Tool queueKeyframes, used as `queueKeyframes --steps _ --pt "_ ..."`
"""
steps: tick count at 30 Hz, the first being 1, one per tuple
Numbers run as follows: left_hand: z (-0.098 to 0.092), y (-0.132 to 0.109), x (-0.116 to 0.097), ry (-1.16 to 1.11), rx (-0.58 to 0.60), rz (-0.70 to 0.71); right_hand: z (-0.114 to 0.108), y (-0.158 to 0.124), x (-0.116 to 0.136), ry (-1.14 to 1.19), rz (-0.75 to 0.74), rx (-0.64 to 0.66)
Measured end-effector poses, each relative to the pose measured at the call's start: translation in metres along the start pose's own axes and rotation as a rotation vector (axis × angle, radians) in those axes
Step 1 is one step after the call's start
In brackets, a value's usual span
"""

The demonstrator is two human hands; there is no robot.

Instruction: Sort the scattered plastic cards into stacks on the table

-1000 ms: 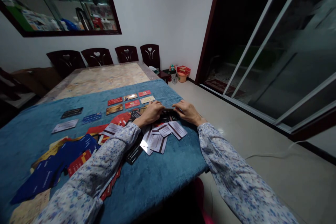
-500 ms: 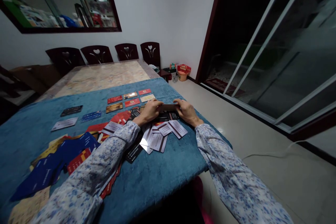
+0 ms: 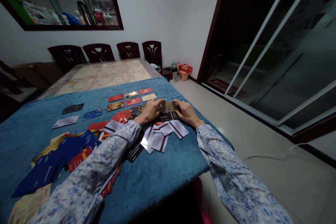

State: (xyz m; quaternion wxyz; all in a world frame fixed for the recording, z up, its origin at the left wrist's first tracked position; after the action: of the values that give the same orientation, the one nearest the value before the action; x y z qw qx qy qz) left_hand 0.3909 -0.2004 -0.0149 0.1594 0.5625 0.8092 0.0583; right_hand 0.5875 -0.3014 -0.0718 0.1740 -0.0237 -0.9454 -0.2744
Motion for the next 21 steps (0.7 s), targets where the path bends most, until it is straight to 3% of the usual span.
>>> queueKeyframes --steps 21 --pt "0.002 -0.002 -0.001 0.010 0.047 0.015 0.003 0.004 -0.011 0.002 -0.101 0.049"
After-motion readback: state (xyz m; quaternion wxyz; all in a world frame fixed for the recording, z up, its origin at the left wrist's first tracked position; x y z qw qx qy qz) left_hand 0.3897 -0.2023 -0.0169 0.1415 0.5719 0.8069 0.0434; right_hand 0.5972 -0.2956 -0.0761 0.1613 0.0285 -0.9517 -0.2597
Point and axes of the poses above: each hand's wrist, its own y-axis towards the middle knuckle, its own z-axis out of the palm, x = y × z, the point moved 2 cm from there along y, towards the middle knuckle, and after that the axes turned 8 degrees about z, right-handed, at the moved point
